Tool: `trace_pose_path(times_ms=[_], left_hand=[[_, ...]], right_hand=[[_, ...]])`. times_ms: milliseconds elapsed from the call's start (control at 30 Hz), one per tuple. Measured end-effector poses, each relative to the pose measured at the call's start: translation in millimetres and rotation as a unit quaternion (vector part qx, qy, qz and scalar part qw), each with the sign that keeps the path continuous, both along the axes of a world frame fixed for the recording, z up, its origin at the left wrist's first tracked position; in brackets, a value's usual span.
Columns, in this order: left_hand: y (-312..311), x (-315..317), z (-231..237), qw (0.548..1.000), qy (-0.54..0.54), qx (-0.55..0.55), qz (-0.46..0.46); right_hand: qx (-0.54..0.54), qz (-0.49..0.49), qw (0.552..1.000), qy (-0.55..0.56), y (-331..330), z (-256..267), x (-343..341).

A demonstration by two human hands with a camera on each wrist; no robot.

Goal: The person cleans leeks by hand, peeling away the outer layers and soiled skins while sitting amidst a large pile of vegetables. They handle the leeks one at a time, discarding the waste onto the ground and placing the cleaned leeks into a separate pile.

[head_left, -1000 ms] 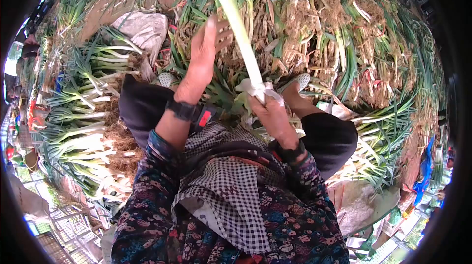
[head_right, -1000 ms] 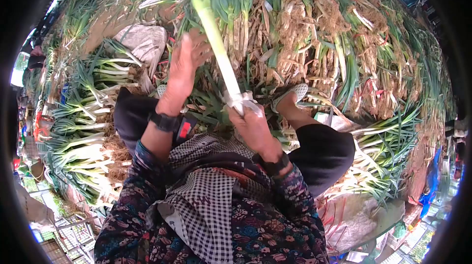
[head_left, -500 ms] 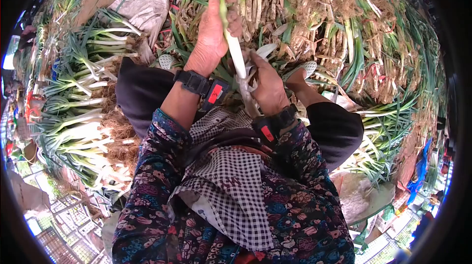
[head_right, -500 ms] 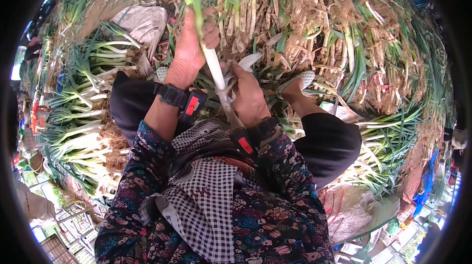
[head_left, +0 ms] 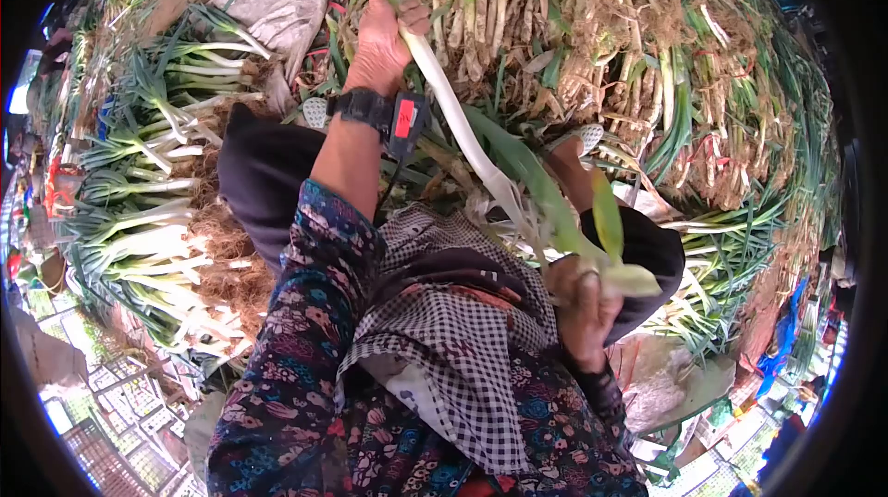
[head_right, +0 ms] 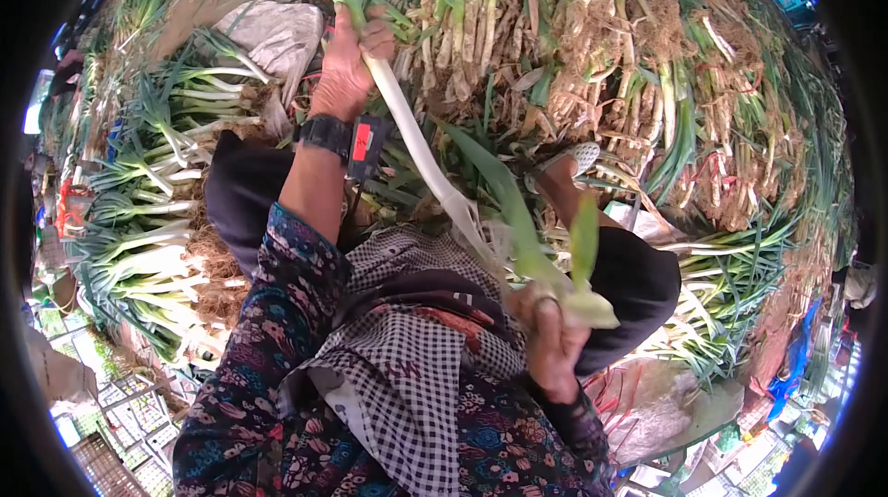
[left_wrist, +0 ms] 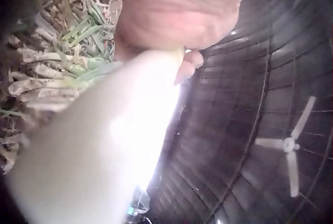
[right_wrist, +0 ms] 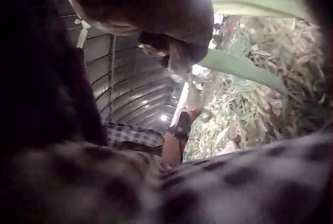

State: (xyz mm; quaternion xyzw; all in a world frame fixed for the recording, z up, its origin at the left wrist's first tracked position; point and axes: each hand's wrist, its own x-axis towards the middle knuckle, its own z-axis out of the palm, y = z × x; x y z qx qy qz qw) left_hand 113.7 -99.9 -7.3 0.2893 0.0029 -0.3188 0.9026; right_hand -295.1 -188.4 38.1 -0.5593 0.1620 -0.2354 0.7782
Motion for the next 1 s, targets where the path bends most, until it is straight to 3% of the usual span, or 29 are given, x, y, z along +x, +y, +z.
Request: trace_pose_path(times_ms=[33, 67, 100, 133, 233, 267, 300, 333, 367, 400, 433, 500, 533, 567, 633, 667, 733, 833, 900, 967, 1000], left_hand=[[5.8, 2.1, 1.5, 1.000, -0.012, -0.016, 0.002], [11.1, 4.0, 4.2, 1.000, -0.015, -0.012, 0.002], [16.2, 4.1, 12.0, 0.996, -0.025, 0.059, 0.055], [23.4, 7.6, 15.3, 0.985, -0.033, 0.127, 0.112], [47.8, 36.2, 13.6, 0.990, -0.103, 0.030, 0.094], [49.2, 36.8, 12.4, 0.990, -0.103, 0.031, 0.094], [49.5, 35.6, 16.2, 0.989, -0.115, 0.008, 0.090], [49.8, 32.8, 20.1, 0.988, -0.127, -0.014, 0.085], [49.4, 28.2, 25.4, 0.988, -0.127, -0.014, 0.089], [48.3, 20.3, 31.0, 0.993, -0.069, -0.009, 0.092], [48.7, 12.3, 36.6, 0.995, -0.015, -0.002, 0.098], [37.6, 1.1, 23.4, 0.995, -0.003, -0.022, 0.099], [32.1, -6.5, 22.6, 0.996, 0.003, -0.043, 0.084], [20.7, -32.4, 37.7, 0.984, -0.072, 0.043, 0.158], [7.3, -60.8, 53.2, 0.977, -0.076, 0.084, 0.181], [11.4, -59.9, 57.7, 0.979, -0.068, 0.081, 0.176], [28.9, -45.0, 70.9, 0.979, -0.049, 0.087, 0.178], [83.2, 0.9, 84.4, 0.948, -0.129, 0.108, 0.269], [125.7, 30.9, 99.2, 0.911, -0.172, 0.159, 0.340], [171.9, 51.4, 110.0, 0.843, -0.202, 0.248, 0.433], [206.8, 72.0, 103.6, 0.807, -0.243, 0.282, 0.459]], right_hand=[[-0.049, -0.040, 0.995, 0.080, -2.6, 13.1, -9.4], [-0.020, -0.041, 0.999, 0.024, -3.6, 25.5, -8.8], [0.032, -0.111, 0.988, 0.102, -10.5, 21.1, -33.3], [-0.002, -0.089, 0.993, 0.082, -18.0, 33.4, -37.4], [-0.056, -0.054, 0.994, 0.081, -35.1, 35.3, -26.3], [-0.134, 0.029, 0.972, 0.192, -41.7, 19.1, -11.5], [-0.210, 0.112, 0.925, 0.297, -48.3, 1.0, 0.0], [-0.422, 0.236, 0.819, 0.308, -63.8, -26.1, -1.1], [-0.605, 0.343, 0.655, 0.295, -77.8, -45.4, -0.7], [-0.736, 0.376, 0.477, 0.300, -75.7, -44.3, 7.5], [-0.738, 0.380, 0.477, 0.287, -71.4, -29.8, 22.5], [-0.591, 0.294, 0.729, 0.179, -53.7, 7.5, 81.5], [-0.536, 0.227, 0.796, 0.165, -40.6, 8.1, 102.4], [-0.478, 0.173, 0.852, 0.127, -28.2, 11.6, 124.3], [-0.480, 0.150, 0.861, 0.071, 3.4, -1.2, 153.8], [-0.441, 0.219, 0.852, 0.178, 4.8, -19.7, 158.2], [-0.504, 0.239, 0.796, 0.234, 2.4, -64.3, 145.5], [-0.554, 0.287, 0.728, 0.285, -14.7, -109.4, 94.2], [-0.567, 0.326, 0.704, 0.276, -24.1, -136.5, 76.5], [-0.549, 0.335, 0.713, 0.279, -22.4, -141.6, 75.7], [-0.513, 0.338, 0.740, 0.276, -21.6, -147.7, 82.5]])
